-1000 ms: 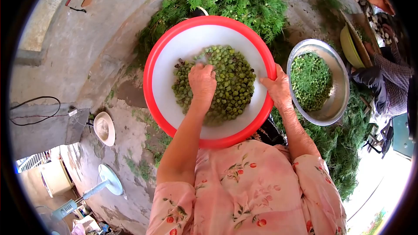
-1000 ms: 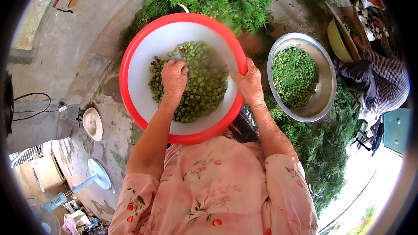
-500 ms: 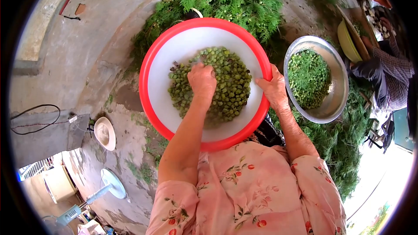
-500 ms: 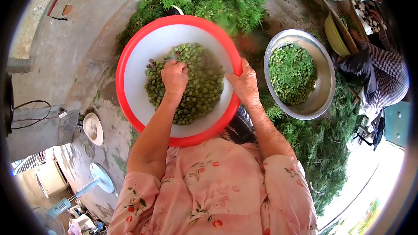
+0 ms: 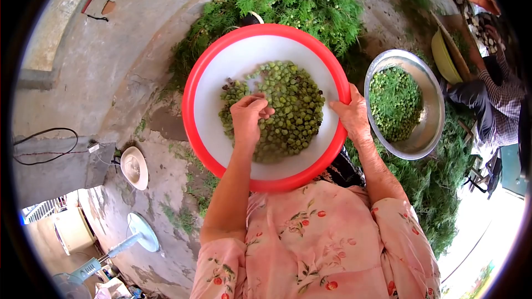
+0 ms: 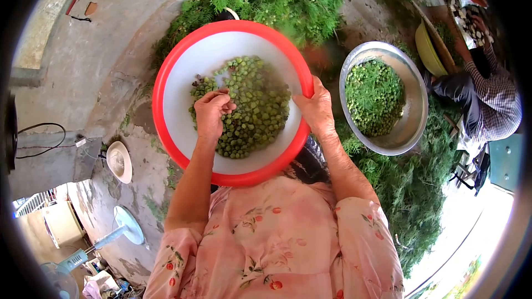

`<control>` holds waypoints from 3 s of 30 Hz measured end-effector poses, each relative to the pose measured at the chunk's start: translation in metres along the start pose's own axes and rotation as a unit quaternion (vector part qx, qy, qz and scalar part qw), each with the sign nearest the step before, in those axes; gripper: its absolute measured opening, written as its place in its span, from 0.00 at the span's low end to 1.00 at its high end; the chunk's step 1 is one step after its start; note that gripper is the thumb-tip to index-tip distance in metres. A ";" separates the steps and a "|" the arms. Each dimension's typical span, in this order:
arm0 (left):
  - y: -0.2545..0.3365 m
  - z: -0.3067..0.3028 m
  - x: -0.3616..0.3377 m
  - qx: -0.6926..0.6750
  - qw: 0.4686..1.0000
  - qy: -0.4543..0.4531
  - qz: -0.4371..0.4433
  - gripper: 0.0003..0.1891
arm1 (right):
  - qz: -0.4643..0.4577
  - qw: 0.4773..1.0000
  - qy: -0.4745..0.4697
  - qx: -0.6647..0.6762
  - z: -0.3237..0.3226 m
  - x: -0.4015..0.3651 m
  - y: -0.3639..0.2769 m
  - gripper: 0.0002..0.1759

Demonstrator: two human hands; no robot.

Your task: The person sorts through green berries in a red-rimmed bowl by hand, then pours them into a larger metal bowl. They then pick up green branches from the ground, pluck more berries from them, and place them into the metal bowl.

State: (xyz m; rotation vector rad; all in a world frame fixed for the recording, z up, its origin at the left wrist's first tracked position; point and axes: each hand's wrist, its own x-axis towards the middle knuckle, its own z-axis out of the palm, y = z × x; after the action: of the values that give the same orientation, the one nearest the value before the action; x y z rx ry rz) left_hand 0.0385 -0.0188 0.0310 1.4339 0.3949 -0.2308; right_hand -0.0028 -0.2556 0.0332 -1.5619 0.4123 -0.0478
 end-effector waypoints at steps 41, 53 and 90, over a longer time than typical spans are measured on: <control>-0.018 -0.008 -0.014 -0.175 0.981 0.034 -0.077 0.04 | 0.021 0.997 -0.012 -0.075 -0.001 0.001 -0.004 0.24; -0.038 -0.022 -0.002 -0.226 0.967 0.028 -0.117 0.06 | 0.012 0.998 -0.002 -0.058 0.000 0.000 -0.002 0.22; -0.017 -0.001 -0.020 -0.128 0.991 -0.006 -0.042 0.04 | 0.005 0.998 -0.004 -0.064 0.000 0.000 -0.003 0.22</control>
State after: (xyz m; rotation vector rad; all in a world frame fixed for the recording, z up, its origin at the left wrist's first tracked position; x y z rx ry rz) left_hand 0.0131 -0.0214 0.0235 1.1652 0.4575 -0.2477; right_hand -0.0021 -0.2562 0.0358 -1.6843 0.4237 -0.0062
